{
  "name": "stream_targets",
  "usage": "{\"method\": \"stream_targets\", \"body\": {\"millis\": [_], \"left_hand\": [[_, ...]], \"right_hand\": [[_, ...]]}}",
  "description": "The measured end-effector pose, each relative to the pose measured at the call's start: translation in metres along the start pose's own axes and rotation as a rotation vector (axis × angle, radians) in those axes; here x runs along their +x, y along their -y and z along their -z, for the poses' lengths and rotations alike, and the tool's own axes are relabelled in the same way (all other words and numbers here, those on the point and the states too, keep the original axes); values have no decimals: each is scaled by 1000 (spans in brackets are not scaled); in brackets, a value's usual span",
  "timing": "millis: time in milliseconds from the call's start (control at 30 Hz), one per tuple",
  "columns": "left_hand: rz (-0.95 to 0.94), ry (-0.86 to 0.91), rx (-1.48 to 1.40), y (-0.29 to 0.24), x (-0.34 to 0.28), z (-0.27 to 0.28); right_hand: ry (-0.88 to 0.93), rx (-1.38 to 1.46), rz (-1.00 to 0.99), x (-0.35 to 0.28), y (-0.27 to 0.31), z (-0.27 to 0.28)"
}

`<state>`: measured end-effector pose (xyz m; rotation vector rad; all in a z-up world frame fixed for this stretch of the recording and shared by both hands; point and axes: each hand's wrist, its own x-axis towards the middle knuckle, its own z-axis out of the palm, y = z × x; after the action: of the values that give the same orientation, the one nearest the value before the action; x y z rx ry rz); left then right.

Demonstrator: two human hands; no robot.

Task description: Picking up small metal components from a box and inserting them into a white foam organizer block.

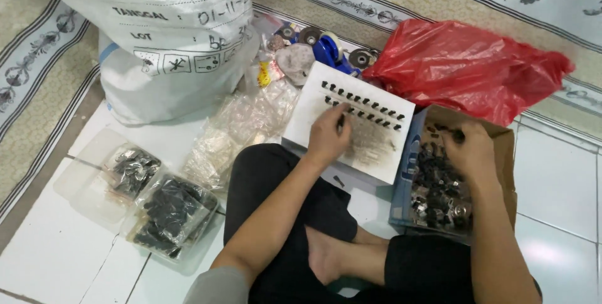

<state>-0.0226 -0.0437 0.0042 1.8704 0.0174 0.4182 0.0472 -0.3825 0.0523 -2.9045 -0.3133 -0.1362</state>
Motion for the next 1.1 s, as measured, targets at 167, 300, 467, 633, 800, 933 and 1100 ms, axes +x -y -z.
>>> {"method": "stream_targets", "body": {"millis": [167,300,467,633,800,933,1100], "left_hand": [[-414,231,48,-65,-37,-87],[-442,547,252,-51,-62,-213],[-356,599,487,13,-73,-322],[-381,494,575,42,-68,-347],[-340,646,461,-6,-56,-323],[-231,689,421,-11,-41,-331],[175,755,79,-2,-45,-339]], "right_hand": [[414,-49,-537,-70,-80,-34],[500,-55,-576,-74,-151,-127],[543,-115,-541,-66,-149,-151],[431,88,-498,-63,-159,-150],[413,100,-588,-50,-209,-223],[439,72,-586,-41,-205,-199],[504,-39,-511,-45,-204,-195]]}}
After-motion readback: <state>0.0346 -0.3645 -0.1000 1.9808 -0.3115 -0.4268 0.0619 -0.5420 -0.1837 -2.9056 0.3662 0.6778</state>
